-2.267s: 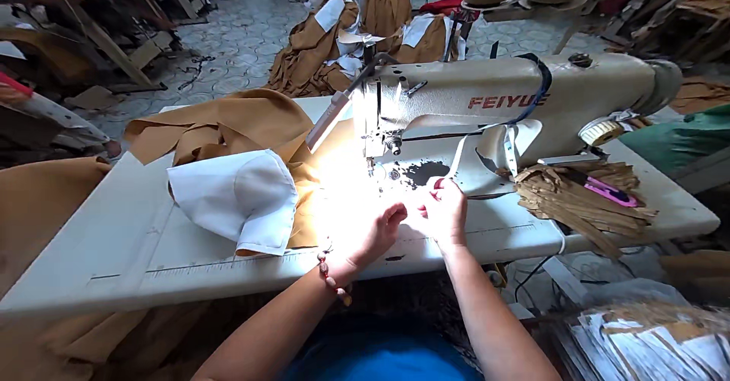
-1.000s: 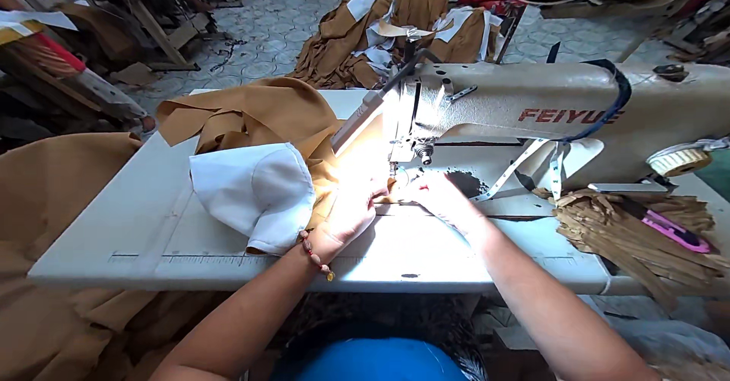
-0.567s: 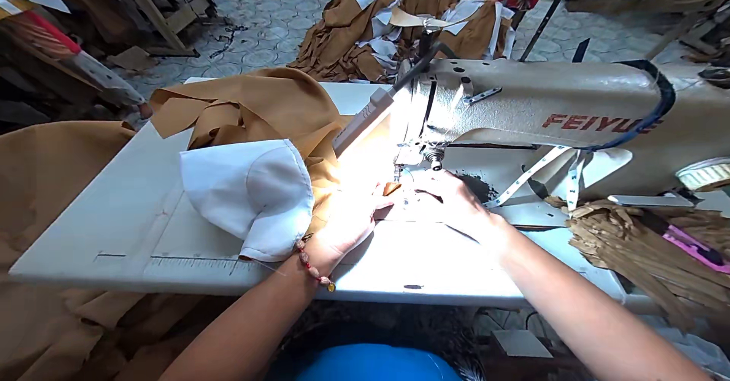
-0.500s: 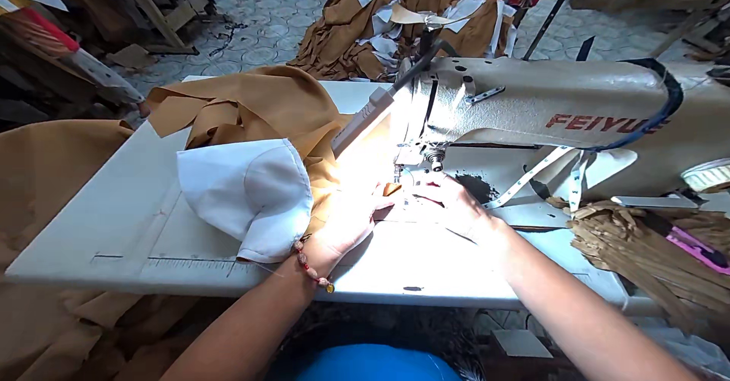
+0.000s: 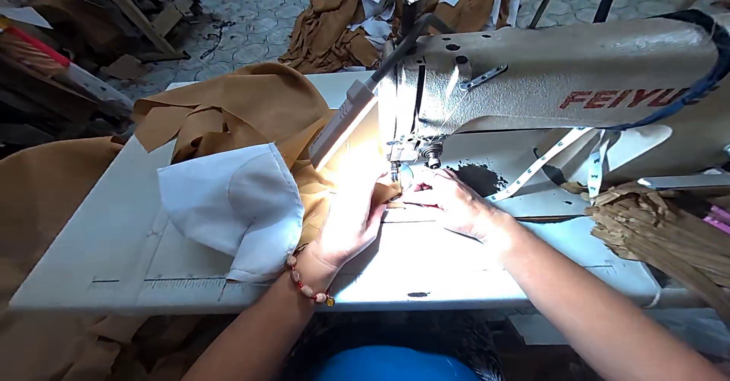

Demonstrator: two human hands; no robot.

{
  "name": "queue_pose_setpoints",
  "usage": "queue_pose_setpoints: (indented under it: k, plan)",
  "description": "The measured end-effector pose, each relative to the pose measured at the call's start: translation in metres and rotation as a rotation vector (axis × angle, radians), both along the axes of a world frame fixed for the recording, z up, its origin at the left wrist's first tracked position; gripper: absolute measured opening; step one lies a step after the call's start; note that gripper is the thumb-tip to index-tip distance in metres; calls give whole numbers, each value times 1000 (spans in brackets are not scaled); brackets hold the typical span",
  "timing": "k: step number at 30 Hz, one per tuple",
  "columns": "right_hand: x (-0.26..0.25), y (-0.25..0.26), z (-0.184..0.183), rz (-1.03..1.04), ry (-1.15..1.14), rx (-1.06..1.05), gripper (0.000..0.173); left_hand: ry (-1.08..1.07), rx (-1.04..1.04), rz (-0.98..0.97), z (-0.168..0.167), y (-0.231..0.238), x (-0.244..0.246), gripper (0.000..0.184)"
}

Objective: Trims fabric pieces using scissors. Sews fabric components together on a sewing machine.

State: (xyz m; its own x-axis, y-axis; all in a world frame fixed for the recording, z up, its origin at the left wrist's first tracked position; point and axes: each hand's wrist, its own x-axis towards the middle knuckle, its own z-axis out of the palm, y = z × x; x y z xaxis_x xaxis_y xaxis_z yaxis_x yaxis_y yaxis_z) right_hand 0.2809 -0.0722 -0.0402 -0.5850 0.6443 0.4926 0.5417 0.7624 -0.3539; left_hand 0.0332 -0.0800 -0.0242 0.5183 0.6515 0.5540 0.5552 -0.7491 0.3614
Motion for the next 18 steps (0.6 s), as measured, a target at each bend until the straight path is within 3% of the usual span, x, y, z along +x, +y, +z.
queue_pose_setpoints:
  k: [1, 4, 18]
  plan:
    - [0, 0, 1, -1, -5, -6, 25, -12, 16, 2, 0, -1, 1, 43]
    - [0, -1, 4, -6, -18, -19, 27, 7, 3, -83, -4, -4, 3, 6]
    - [0, 0, 2, -25, 8, -63, 26, 106, 10, -156, -7, -5, 5, 11]
